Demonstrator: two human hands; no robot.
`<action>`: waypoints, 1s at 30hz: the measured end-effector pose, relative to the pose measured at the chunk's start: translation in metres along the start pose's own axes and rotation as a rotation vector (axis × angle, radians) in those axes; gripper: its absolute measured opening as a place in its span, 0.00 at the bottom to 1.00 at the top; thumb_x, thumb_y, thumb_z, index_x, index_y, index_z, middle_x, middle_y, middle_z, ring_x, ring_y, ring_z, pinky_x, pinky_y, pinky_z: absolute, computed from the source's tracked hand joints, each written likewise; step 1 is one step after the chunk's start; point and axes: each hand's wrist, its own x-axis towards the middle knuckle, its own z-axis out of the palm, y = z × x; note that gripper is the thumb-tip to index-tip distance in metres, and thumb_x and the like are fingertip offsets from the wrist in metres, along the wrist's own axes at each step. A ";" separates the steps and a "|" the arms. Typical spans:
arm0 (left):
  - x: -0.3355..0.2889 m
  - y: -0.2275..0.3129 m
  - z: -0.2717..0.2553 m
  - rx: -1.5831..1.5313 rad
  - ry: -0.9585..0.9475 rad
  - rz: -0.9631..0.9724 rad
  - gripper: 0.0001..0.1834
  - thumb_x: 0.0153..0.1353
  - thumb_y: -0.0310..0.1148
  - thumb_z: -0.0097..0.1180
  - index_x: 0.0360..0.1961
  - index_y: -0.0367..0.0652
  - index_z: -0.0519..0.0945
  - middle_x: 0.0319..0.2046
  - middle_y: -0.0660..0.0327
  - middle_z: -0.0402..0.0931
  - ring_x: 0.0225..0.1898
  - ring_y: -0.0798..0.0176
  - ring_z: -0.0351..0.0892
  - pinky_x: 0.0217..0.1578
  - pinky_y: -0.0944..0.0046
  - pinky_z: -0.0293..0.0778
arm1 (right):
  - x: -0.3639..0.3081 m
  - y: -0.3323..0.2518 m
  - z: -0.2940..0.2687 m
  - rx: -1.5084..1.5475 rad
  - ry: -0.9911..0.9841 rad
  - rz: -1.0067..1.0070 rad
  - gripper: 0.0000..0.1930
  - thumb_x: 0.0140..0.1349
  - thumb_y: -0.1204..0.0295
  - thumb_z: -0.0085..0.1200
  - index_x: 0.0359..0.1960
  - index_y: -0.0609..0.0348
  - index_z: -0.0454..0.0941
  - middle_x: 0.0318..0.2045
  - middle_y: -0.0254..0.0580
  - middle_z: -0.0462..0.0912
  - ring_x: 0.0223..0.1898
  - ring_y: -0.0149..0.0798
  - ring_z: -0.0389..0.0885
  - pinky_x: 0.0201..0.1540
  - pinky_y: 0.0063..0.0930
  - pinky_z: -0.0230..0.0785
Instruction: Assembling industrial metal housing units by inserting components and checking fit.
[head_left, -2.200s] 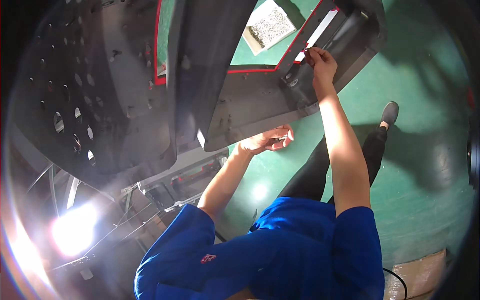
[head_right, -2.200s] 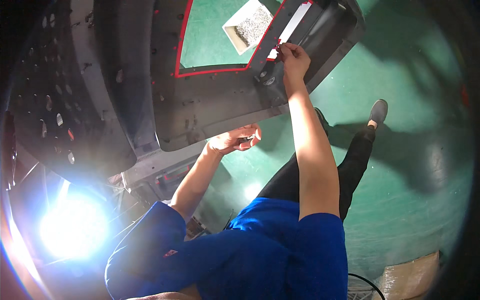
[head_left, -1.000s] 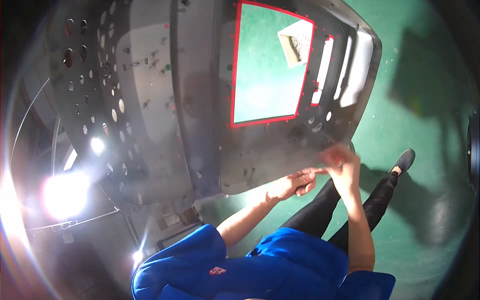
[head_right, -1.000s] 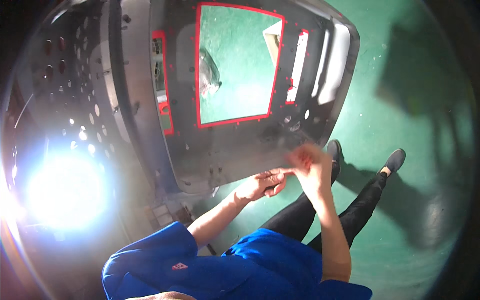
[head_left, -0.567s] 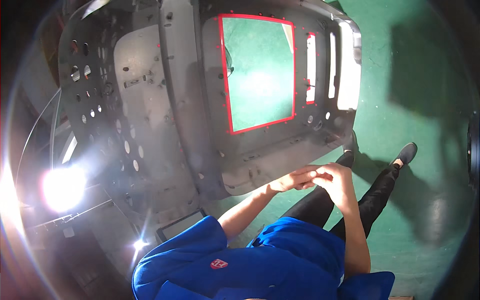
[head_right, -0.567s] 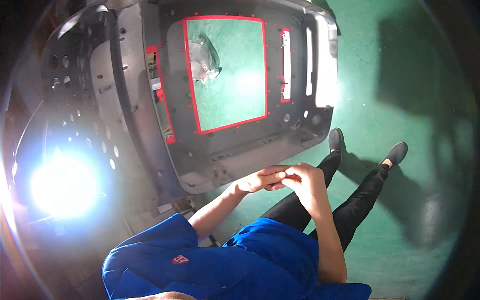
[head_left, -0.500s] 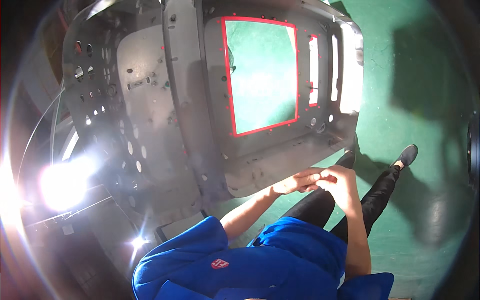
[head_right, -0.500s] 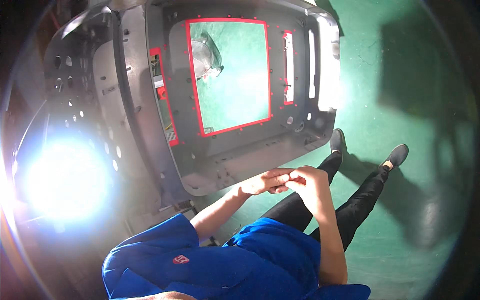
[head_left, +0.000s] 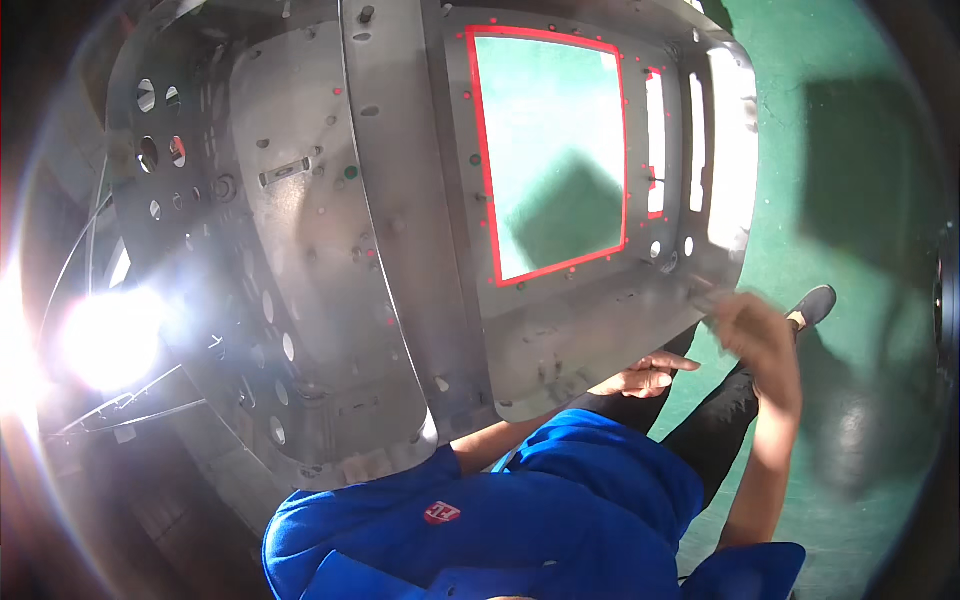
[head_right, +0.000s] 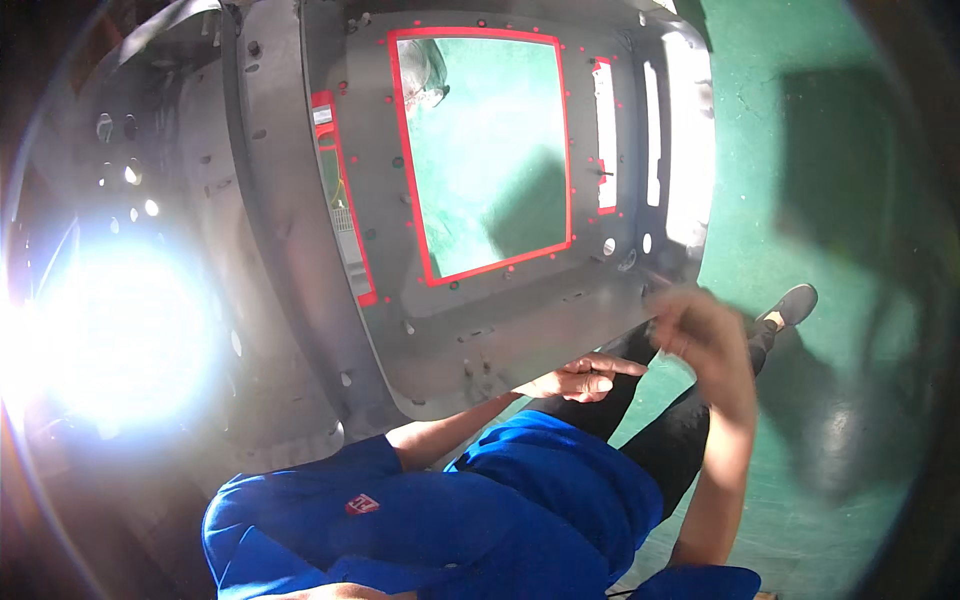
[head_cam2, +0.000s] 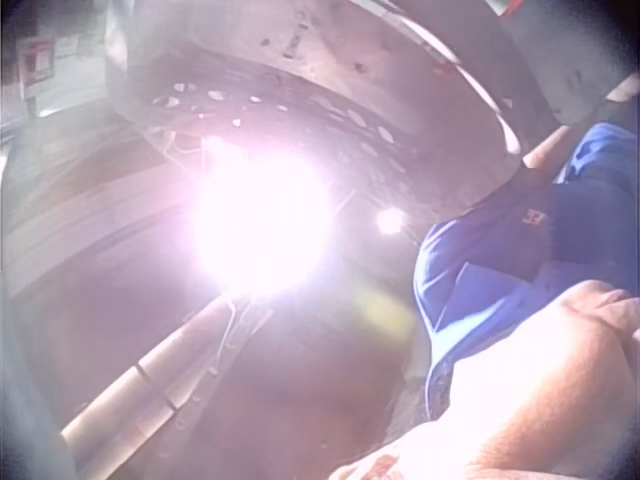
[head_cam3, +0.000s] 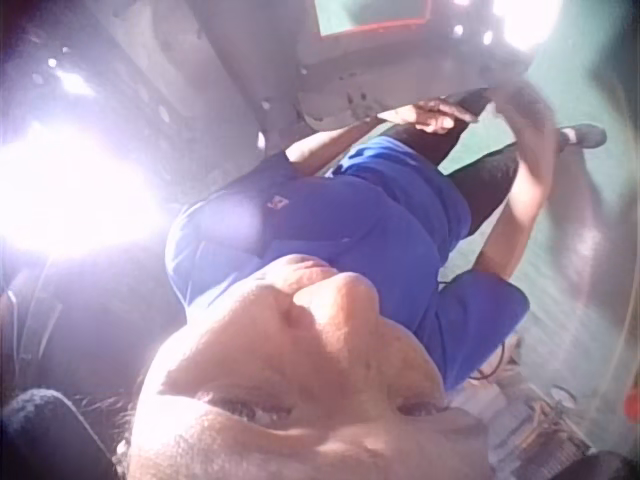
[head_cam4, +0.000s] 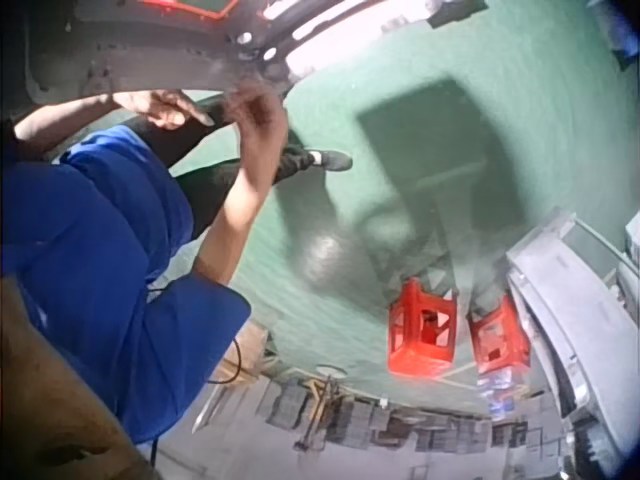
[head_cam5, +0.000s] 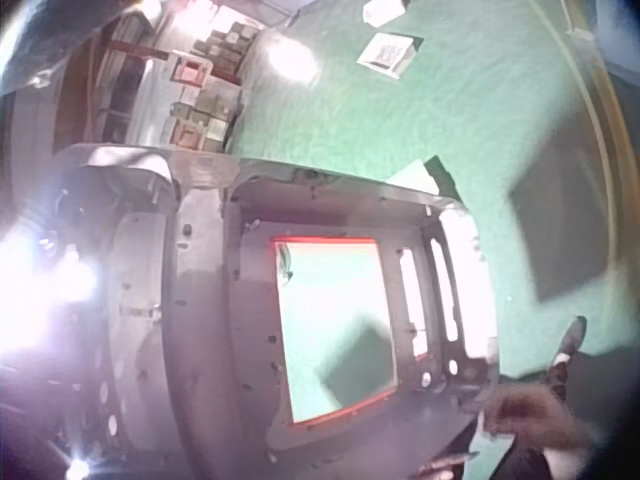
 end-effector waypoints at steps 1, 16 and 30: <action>0.001 -0.002 0.003 0.005 0.023 0.003 0.31 0.67 0.42 0.43 0.65 0.38 0.53 0.21 0.71 0.58 0.23 0.76 0.54 0.23 0.75 0.56 | 0.021 -0.019 0.000 -0.089 0.014 -0.075 0.07 0.54 0.76 0.54 0.32 0.67 0.77 0.26 0.33 0.75 0.29 0.26 0.73 0.34 0.20 0.66; 0.011 0.009 0.049 0.259 0.555 -0.050 0.18 0.68 0.43 0.41 0.54 0.44 0.65 0.19 0.69 0.59 0.23 0.74 0.56 0.24 0.72 0.56 | 0.300 -0.034 0.070 -0.114 0.523 -0.818 0.05 0.50 0.76 0.60 0.27 0.64 0.79 0.26 0.39 0.82 0.31 0.32 0.80 0.34 0.24 0.69; 0.017 -0.013 0.037 0.414 0.702 0.042 0.18 0.65 0.40 0.42 0.20 0.43 0.72 0.17 0.65 0.64 0.20 0.67 0.63 0.24 0.65 0.62 | 0.263 -0.048 0.062 -0.221 0.491 -0.831 0.06 0.51 0.76 0.58 0.27 0.67 0.77 0.26 0.42 0.81 0.32 0.32 0.81 0.36 0.25 0.71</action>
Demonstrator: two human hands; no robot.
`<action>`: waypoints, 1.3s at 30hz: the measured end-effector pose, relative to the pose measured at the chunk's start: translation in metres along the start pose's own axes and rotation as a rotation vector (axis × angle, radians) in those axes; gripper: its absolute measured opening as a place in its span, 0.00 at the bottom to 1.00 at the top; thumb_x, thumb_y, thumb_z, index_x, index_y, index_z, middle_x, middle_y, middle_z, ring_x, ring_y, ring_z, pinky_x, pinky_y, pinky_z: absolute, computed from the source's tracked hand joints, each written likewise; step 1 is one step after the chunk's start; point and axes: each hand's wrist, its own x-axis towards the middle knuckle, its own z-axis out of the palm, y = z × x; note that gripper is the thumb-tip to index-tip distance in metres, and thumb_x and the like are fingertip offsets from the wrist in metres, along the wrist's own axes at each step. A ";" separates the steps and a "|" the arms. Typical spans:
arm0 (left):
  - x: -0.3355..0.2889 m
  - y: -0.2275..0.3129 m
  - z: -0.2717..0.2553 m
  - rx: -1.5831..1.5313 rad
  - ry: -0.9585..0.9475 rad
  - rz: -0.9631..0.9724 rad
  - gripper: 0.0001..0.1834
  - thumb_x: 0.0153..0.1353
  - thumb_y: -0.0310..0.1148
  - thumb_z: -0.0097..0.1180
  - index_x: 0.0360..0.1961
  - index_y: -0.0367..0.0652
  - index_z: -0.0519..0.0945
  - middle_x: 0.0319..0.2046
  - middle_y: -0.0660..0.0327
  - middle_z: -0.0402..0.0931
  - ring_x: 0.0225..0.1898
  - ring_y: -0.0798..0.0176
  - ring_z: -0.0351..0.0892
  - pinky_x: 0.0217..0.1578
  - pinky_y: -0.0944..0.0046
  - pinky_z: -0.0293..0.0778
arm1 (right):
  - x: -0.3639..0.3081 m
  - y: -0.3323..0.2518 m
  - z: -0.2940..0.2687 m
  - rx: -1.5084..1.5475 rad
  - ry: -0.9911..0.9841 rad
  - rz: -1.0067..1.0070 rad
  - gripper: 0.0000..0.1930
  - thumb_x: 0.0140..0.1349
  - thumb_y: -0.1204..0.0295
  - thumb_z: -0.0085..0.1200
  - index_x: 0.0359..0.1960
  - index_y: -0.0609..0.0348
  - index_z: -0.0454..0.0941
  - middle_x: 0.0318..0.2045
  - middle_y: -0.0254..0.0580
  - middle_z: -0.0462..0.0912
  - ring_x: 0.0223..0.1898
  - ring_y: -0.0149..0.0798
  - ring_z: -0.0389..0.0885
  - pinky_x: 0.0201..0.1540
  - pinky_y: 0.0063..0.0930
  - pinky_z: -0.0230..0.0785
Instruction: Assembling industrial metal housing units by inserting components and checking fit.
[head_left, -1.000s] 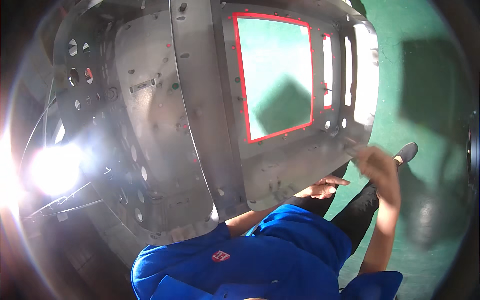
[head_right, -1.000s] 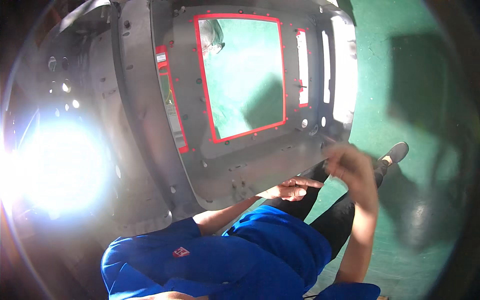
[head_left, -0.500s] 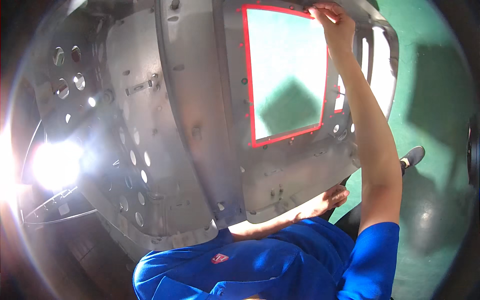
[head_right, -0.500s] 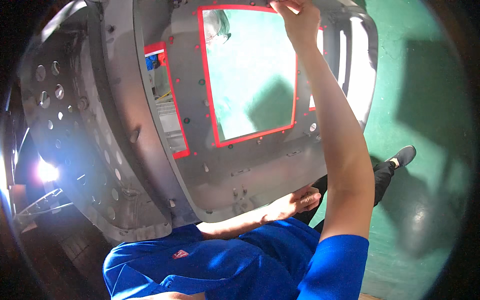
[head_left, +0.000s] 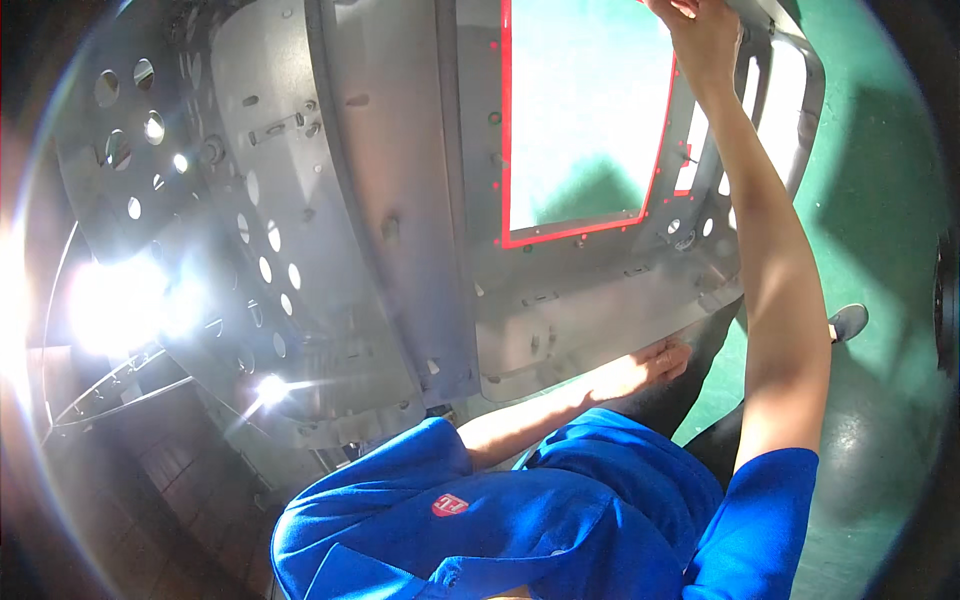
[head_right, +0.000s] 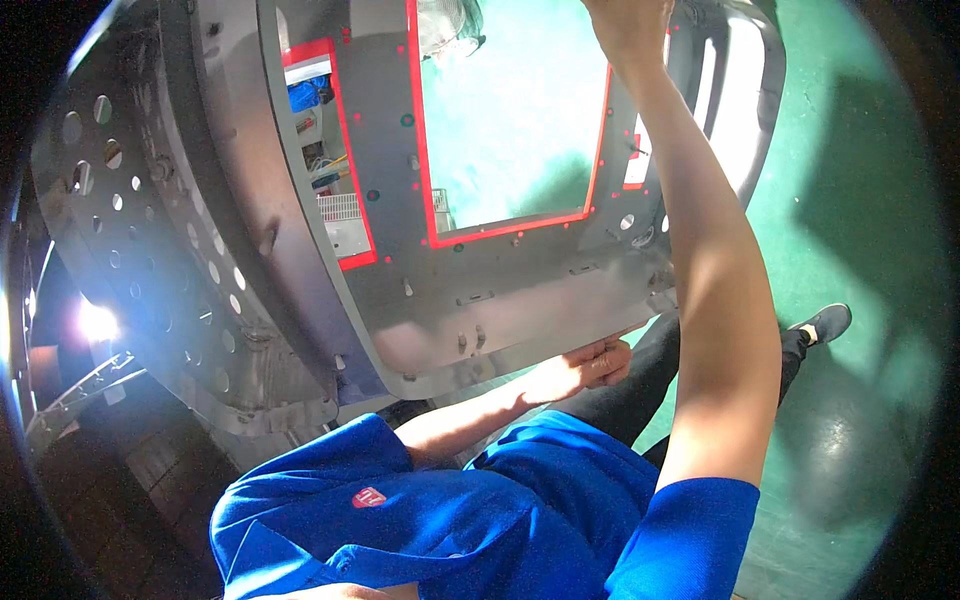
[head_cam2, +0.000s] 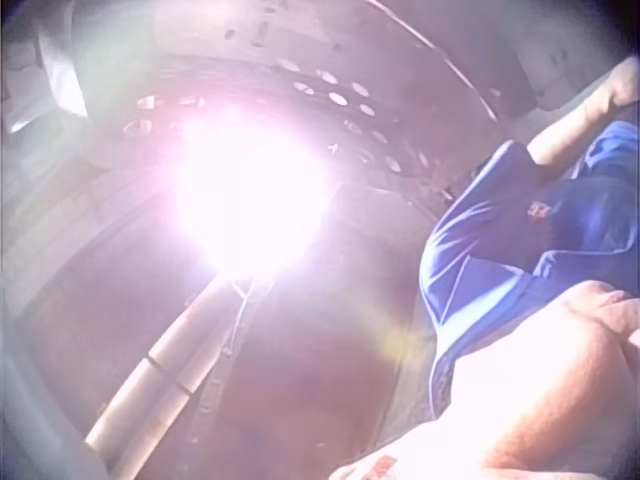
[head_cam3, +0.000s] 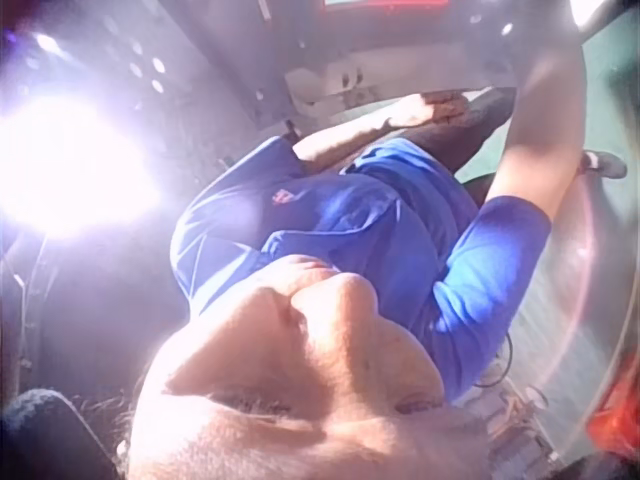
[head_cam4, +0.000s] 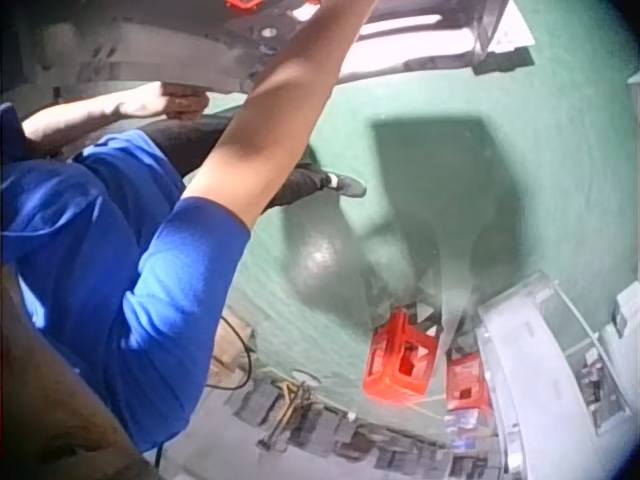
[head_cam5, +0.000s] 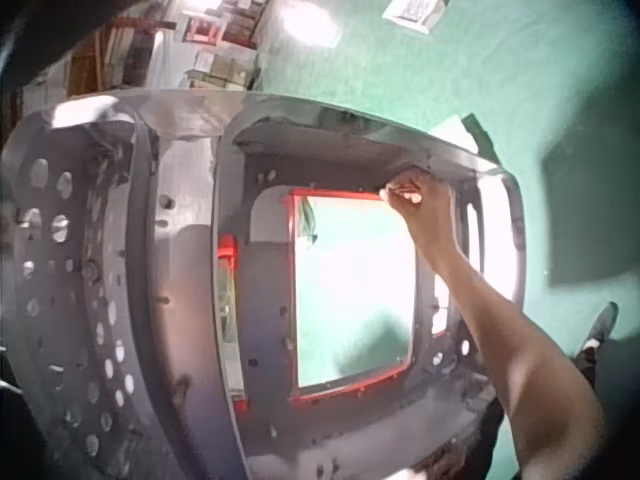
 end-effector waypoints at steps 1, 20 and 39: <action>-0.003 -0.005 -0.004 0.000 -0.030 0.042 0.14 0.65 0.39 0.42 0.26 0.42 0.70 0.18 0.65 0.64 0.20 0.68 0.62 0.24 0.66 0.62 | -0.001 -0.001 -0.002 -0.043 0.000 -0.009 0.08 0.51 0.73 0.59 0.28 0.67 0.78 0.27 0.45 0.82 0.32 0.34 0.81 0.36 0.25 0.72; 0.020 0.021 0.026 -0.487 0.012 0.157 0.22 0.70 0.35 0.34 0.64 0.44 0.58 0.20 0.70 0.55 0.20 0.76 0.51 0.18 0.76 0.48 | -0.222 -0.085 -0.204 0.211 -0.506 0.845 0.07 0.49 0.76 0.62 0.31 0.62 0.79 0.21 0.30 0.76 0.25 0.21 0.73 0.26 0.15 0.61; 0.030 0.043 0.022 -0.424 0.022 0.090 0.22 0.69 0.35 0.35 0.64 0.49 0.58 0.18 0.69 0.56 0.18 0.76 0.53 0.17 0.76 0.52 | -0.033 0.054 -0.085 0.250 -0.118 0.494 0.06 0.55 0.77 0.53 0.30 0.69 0.76 0.25 0.41 0.80 0.27 0.29 0.79 0.32 0.21 0.73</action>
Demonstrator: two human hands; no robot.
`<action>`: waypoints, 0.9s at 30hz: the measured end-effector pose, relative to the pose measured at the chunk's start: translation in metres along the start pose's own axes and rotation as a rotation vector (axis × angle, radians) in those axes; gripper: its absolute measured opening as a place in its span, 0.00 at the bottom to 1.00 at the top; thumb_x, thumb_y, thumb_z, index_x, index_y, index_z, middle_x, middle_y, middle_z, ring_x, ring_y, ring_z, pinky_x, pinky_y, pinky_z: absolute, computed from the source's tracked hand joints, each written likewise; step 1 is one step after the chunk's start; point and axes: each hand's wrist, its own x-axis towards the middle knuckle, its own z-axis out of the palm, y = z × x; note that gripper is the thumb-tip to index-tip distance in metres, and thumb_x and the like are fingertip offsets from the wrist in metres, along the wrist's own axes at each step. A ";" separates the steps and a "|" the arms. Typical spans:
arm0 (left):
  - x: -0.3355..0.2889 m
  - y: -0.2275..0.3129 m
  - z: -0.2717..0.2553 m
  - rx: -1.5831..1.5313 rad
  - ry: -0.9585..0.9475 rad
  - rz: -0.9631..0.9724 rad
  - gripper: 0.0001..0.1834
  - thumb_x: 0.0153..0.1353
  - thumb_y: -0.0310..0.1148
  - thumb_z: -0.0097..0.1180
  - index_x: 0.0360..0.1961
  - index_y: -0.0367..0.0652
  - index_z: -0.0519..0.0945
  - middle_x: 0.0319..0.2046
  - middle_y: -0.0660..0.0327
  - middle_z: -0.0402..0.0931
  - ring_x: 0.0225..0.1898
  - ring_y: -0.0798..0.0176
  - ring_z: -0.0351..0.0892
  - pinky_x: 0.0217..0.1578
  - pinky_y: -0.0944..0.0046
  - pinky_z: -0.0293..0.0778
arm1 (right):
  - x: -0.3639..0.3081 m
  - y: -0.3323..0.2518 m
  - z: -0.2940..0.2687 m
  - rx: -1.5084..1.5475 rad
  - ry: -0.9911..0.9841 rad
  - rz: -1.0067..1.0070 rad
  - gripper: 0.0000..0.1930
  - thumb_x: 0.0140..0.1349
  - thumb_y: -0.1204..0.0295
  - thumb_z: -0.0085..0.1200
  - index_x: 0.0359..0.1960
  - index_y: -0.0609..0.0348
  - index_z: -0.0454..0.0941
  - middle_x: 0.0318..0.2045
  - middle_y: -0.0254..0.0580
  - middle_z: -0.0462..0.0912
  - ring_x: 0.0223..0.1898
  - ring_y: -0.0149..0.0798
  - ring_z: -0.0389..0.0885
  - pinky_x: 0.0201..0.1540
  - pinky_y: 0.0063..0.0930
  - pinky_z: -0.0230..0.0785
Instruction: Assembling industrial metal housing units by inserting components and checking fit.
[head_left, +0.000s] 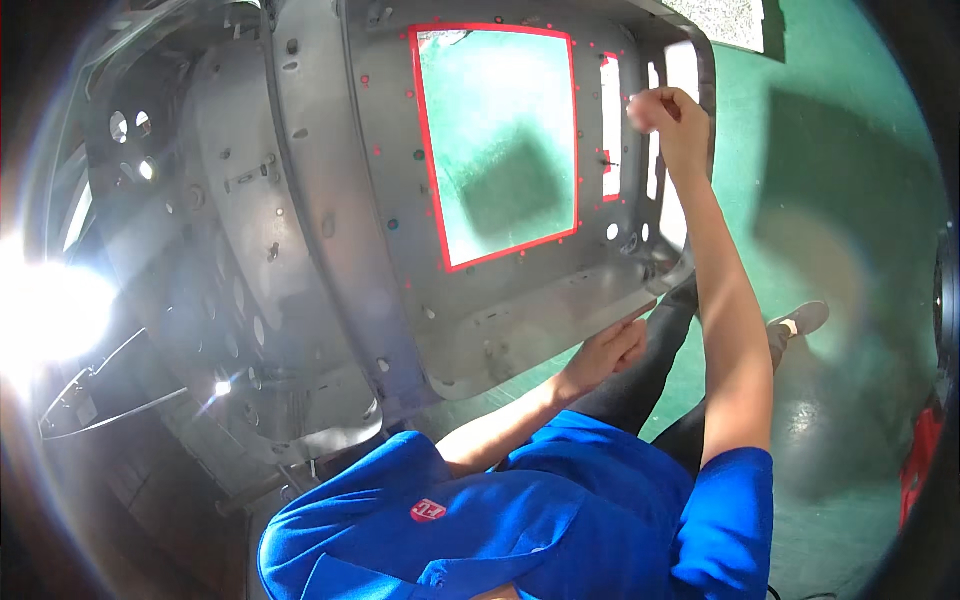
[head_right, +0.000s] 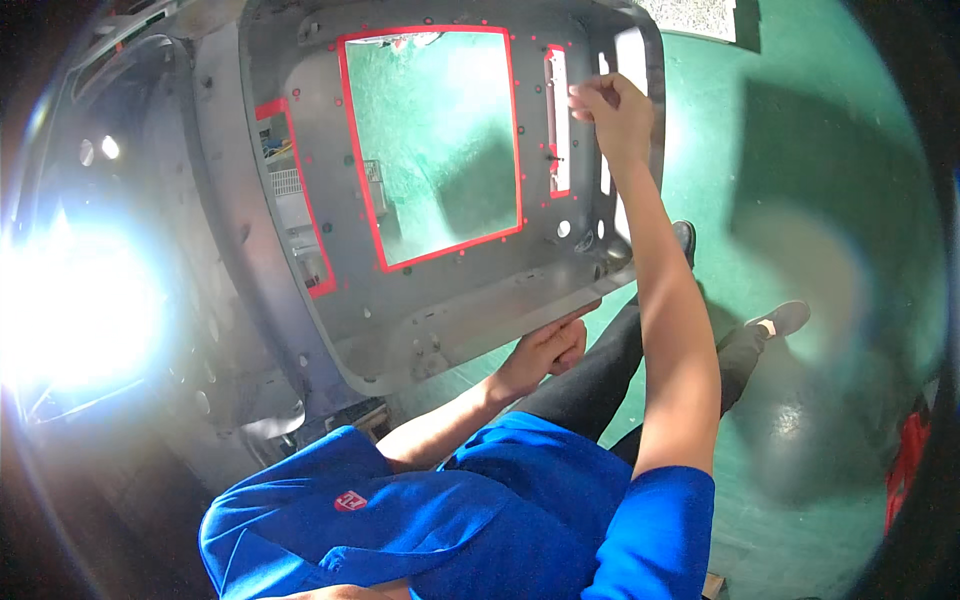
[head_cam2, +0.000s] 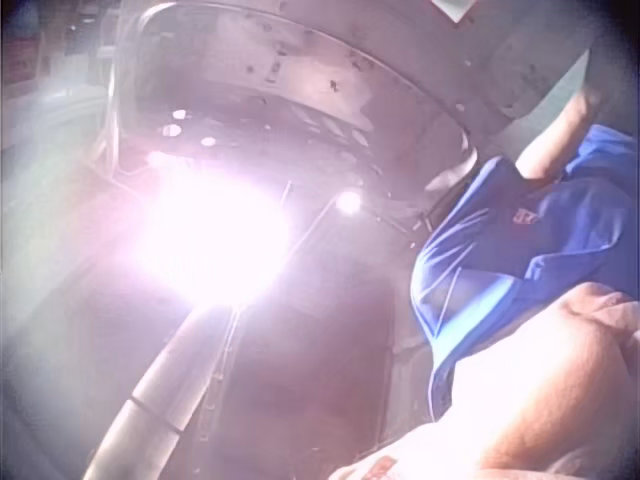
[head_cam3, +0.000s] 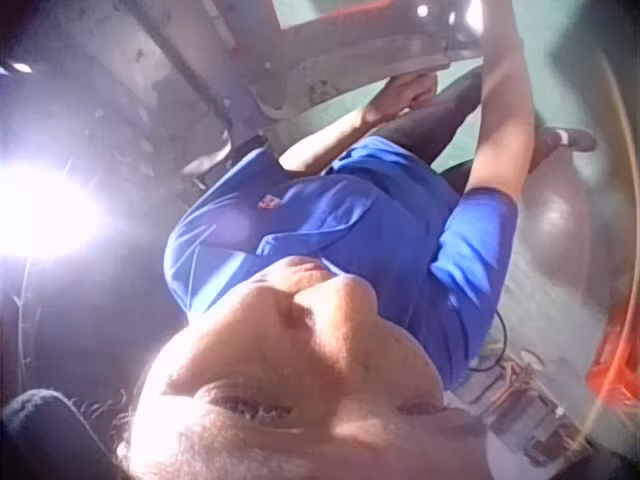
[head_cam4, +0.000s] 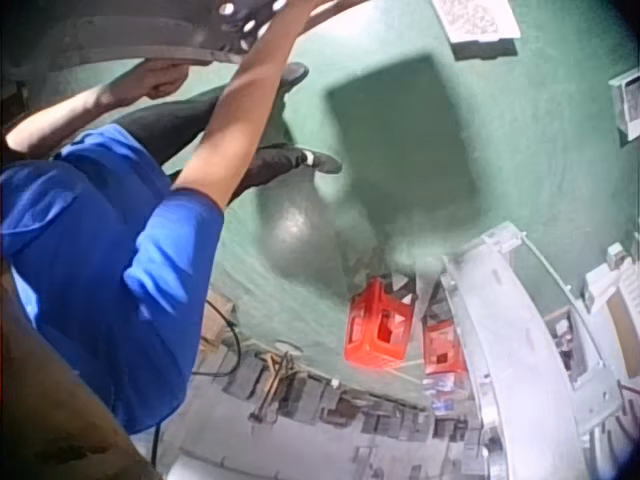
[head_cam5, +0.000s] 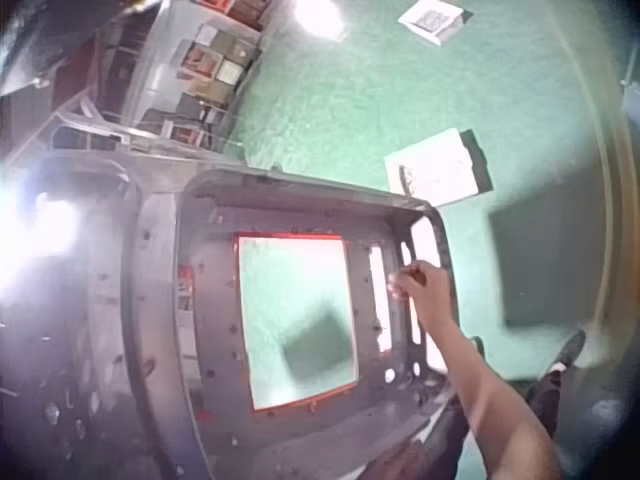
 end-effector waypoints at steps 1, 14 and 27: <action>0.001 -0.001 -0.002 -0.015 -0.017 -0.015 0.21 0.70 0.35 0.35 0.63 0.48 0.59 0.18 0.69 0.56 0.18 0.77 0.53 0.18 0.76 0.52 | 0.023 0.020 0.003 -0.015 0.030 -0.060 0.06 0.55 0.76 0.53 0.30 0.69 0.77 0.26 0.41 0.81 0.28 0.30 0.80 0.32 0.21 0.74; -0.003 -0.027 -0.015 0.151 -0.034 -0.002 0.24 0.70 0.37 0.35 0.66 0.50 0.53 0.18 0.68 0.56 0.21 0.75 0.53 0.20 0.75 0.53 | 0.065 0.043 0.033 -0.018 0.141 -0.172 0.06 0.55 0.77 0.57 0.32 0.69 0.78 0.27 0.43 0.82 0.29 0.31 0.82 0.31 0.21 0.76; 0.003 -0.042 -0.017 -0.036 -0.023 0.020 0.25 0.69 0.35 0.38 0.66 0.45 0.54 0.20 0.68 0.56 0.22 0.74 0.55 0.22 0.74 0.56 | 0.066 0.045 0.029 -0.217 0.052 -0.208 0.07 0.53 0.75 0.58 0.33 0.65 0.80 0.29 0.40 0.83 0.31 0.29 0.82 0.35 0.19 0.76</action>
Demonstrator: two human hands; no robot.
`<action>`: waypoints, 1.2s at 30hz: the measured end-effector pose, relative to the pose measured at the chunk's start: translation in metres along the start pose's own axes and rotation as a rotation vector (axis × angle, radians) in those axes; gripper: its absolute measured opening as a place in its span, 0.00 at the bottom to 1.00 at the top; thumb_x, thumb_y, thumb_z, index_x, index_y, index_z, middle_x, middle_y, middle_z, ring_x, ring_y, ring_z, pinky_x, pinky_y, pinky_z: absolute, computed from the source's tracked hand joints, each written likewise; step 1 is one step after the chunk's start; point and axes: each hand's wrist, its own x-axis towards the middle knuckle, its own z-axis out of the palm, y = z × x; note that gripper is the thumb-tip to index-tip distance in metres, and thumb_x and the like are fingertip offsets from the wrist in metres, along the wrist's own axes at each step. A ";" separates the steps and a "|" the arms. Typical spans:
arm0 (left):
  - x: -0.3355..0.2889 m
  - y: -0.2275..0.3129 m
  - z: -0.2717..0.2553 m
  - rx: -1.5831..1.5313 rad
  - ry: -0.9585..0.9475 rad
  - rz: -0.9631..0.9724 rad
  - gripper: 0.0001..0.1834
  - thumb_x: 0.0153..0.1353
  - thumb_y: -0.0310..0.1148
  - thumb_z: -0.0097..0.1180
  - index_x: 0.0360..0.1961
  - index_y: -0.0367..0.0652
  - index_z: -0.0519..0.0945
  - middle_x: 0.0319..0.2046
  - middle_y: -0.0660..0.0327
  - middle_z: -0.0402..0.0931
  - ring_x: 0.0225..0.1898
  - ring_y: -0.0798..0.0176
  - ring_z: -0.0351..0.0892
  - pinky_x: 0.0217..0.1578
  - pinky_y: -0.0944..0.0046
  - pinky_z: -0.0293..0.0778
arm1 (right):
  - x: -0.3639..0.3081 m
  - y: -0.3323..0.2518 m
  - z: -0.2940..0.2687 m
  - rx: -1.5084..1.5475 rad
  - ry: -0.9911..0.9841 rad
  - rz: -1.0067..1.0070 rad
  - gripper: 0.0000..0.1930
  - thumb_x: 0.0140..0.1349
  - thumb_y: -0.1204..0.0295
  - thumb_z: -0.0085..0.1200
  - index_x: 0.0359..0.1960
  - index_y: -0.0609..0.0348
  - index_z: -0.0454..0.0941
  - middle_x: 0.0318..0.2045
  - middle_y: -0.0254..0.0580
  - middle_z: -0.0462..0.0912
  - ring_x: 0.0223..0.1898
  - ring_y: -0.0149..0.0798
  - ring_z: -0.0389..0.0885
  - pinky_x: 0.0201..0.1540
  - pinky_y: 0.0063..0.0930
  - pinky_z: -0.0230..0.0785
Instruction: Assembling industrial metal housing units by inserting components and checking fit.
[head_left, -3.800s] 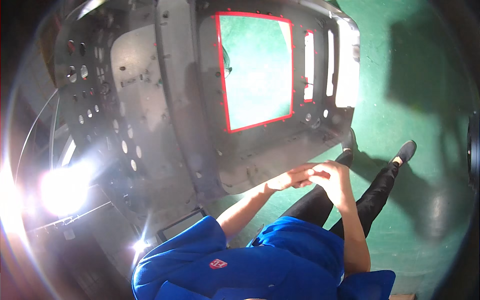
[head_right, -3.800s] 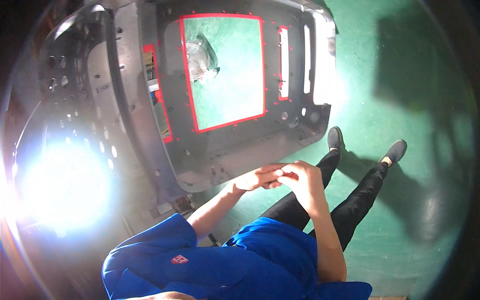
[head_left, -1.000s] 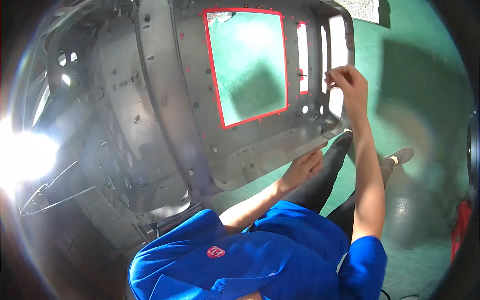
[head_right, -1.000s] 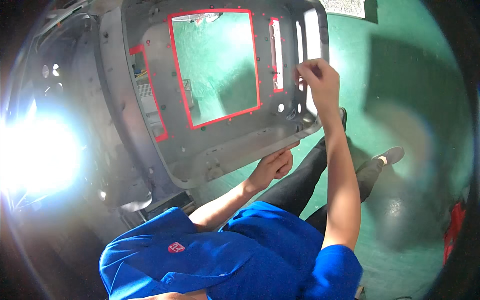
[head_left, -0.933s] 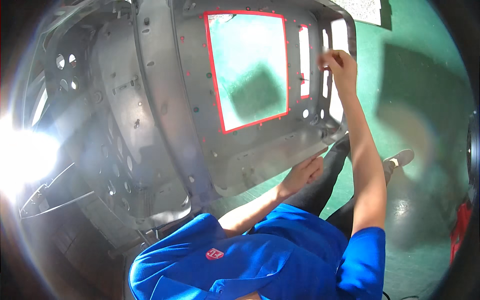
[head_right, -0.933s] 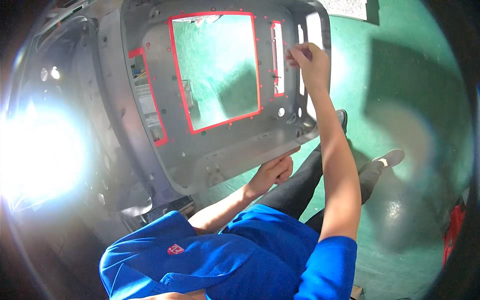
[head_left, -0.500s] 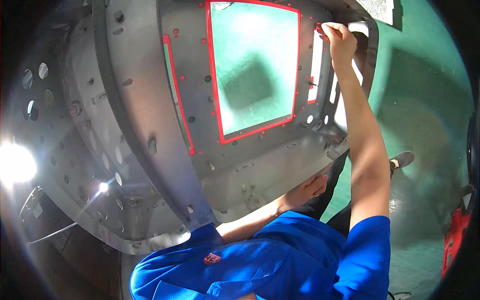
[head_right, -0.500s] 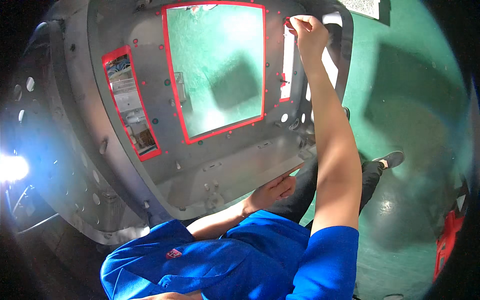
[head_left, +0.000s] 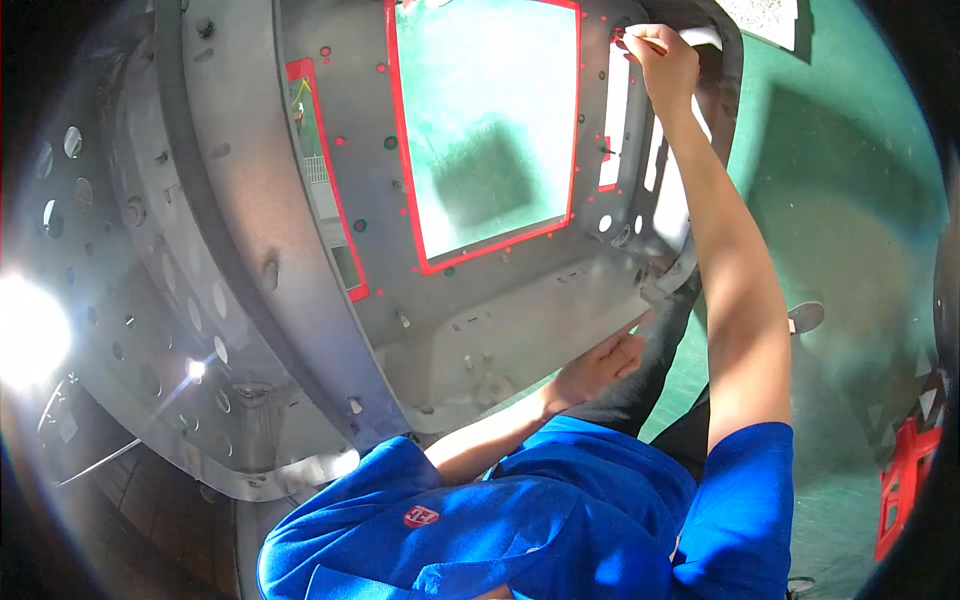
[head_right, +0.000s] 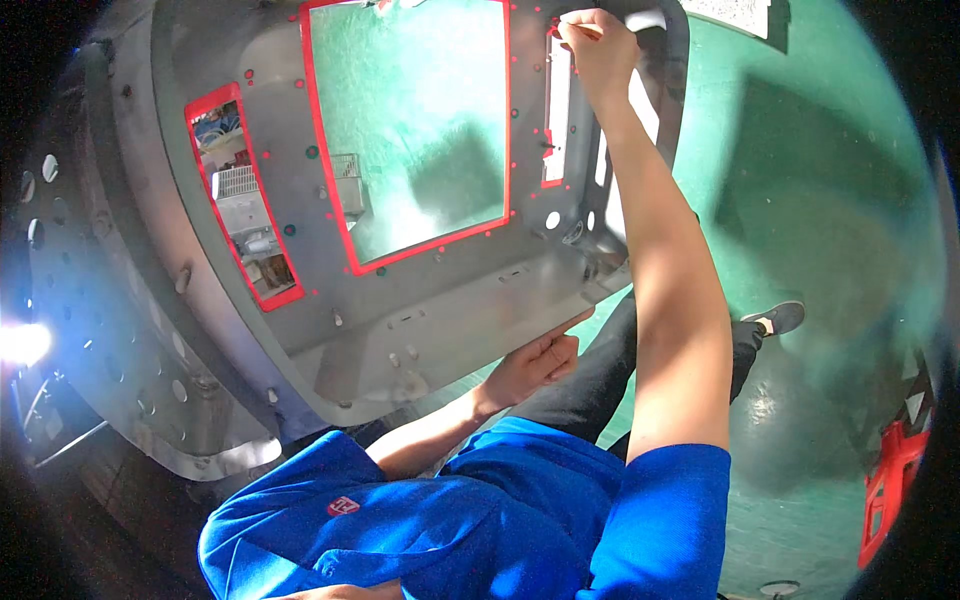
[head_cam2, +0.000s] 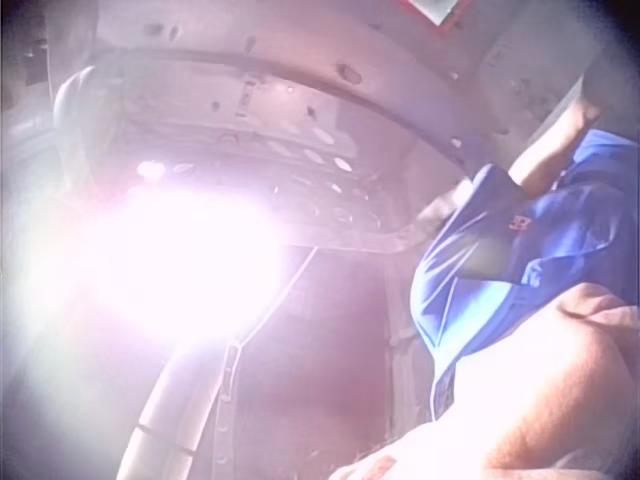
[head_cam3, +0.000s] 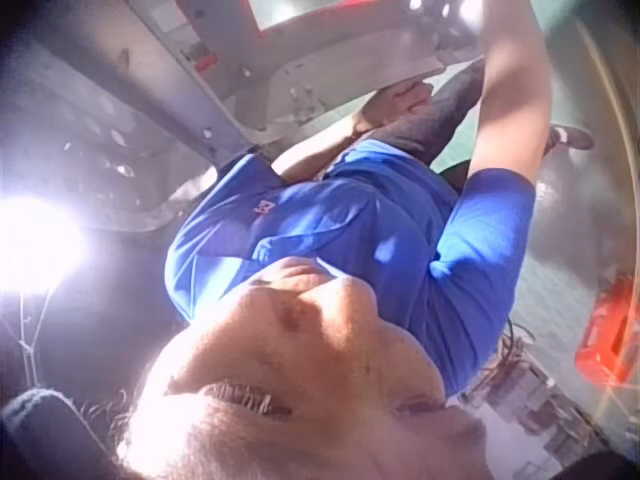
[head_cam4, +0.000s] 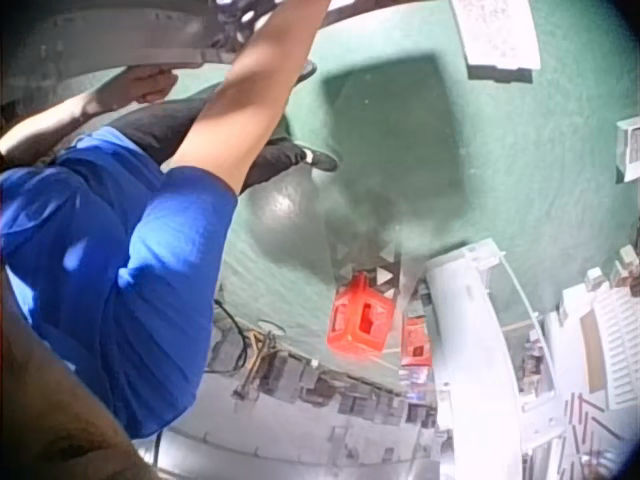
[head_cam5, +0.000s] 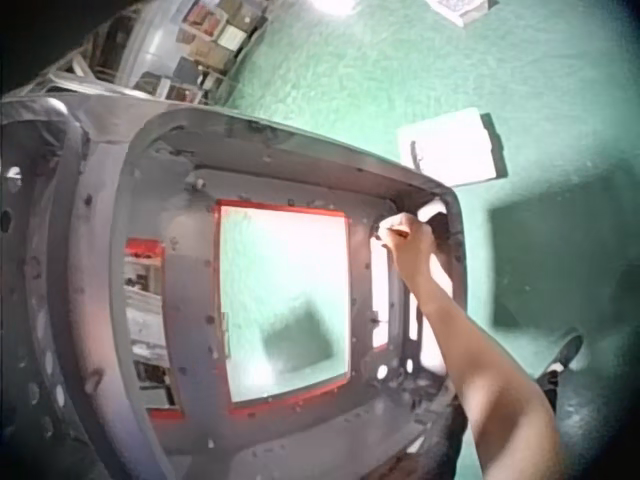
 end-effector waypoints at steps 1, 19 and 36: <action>0.001 -0.001 0.000 0.020 0.000 0.017 0.25 0.69 0.35 0.38 0.66 0.45 0.54 0.20 0.69 0.56 0.22 0.74 0.55 0.23 0.74 0.56 | 0.000 0.000 0.003 0.028 0.026 -0.036 0.07 0.53 0.75 0.58 0.32 0.65 0.80 0.27 0.39 0.83 0.29 0.29 0.82 0.33 0.18 0.76; 0.005 0.016 0.056 0.022 0.081 0.040 0.19 0.69 0.35 0.37 0.57 0.37 0.67 0.15 0.73 0.54 0.17 0.79 0.51 0.16 0.77 0.49 | -0.132 -0.126 -0.137 -0.337 -0.538 0.177 0.11 0.52 0.68 0.59 0.29 0.65 0.76 0.21 0.42 0.79 0.24 0.32 0.78 0.30 0.25 0.68; 0.066 -0.011 0.294 -0.191 -0.014 0.051 0.24 0.67 0.49 0.38 0.36 0.39 0.78 0.21 0.71 0.69 0.18 0.80 0.60 0.15 0.78 0.53 | -0.255 -0.248 -0.371 -0.966 -0.262 -0.237 0.06 0.42 0.79 0.55 0.24 0.58 0.73 0.27 0.35 0.73 0.31 0.38 0.75 0.33 0.33 0.70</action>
